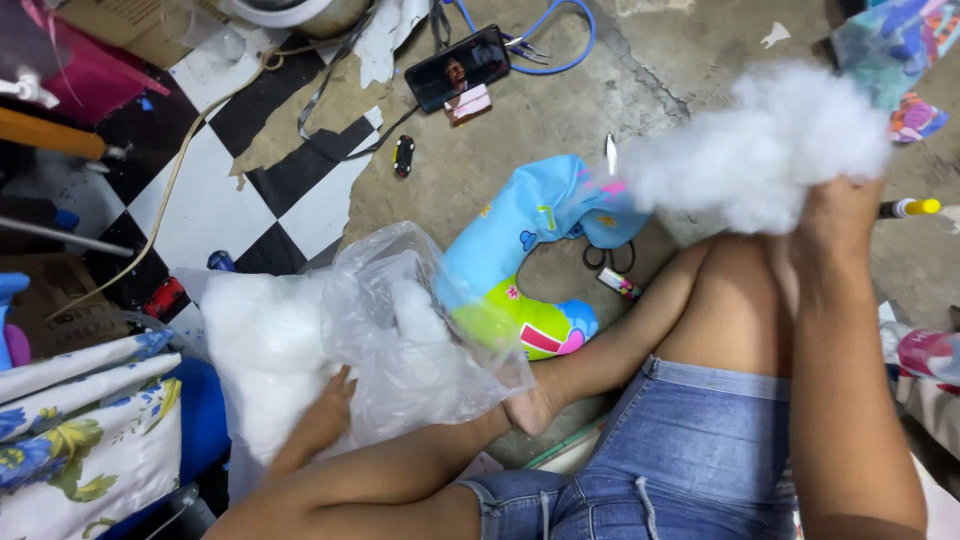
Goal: Stuffing a neck pillow with polyester fiberfill by hand.
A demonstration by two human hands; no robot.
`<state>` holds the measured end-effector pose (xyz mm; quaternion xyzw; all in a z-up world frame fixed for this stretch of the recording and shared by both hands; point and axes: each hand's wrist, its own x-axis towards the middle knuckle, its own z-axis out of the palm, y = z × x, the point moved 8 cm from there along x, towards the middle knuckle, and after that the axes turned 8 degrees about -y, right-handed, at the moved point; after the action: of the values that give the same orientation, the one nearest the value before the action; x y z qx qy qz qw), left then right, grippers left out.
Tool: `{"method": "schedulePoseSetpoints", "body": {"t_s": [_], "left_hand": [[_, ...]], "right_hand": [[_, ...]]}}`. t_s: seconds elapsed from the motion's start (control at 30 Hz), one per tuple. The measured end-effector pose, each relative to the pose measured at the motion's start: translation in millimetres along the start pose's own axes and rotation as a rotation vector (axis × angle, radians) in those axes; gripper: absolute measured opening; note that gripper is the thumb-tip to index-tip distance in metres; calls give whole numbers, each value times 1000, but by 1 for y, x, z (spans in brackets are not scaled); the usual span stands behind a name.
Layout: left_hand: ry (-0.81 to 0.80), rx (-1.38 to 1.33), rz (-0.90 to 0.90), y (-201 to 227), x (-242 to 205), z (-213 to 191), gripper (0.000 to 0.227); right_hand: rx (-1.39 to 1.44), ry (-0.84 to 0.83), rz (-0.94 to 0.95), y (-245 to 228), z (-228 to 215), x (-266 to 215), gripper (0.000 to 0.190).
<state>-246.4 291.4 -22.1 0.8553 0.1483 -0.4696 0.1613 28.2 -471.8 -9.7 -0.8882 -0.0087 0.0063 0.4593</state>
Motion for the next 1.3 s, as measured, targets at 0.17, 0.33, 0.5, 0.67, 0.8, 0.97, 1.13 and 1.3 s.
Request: {"method": "schedulePoseSetpoints", "body": {"t_s": [0.17,0.33,0.5,0.67,0.8,0.97,1.13,1.3], "left_hand": [[38,168,45,86,-27,-79,33],[470,571,553,296,-9,-115,51],[593,510,1029,473,49,5,14],[823,672,949,504,133,50,16],[601,164,819,484,145,8,42],[628,-592,536,406,205,-32,50],[511,-885,485,382,224,-25,63],[437,-922,597,398,226,-13,65]], "right_hand": [[-384,107,-69,15,-10,44,10],[-805,-160,222,22,66,96,41],[-622,-623,451,-28,108,74,110],[-730,-524,309,30,138,91,88],[-710,-370,45,37,144,101,77],[-46,-194,103,41,108,103,59],[288,-227,24,3,146,46,50],[485,-529,0,-88,244,-11,37]]}}
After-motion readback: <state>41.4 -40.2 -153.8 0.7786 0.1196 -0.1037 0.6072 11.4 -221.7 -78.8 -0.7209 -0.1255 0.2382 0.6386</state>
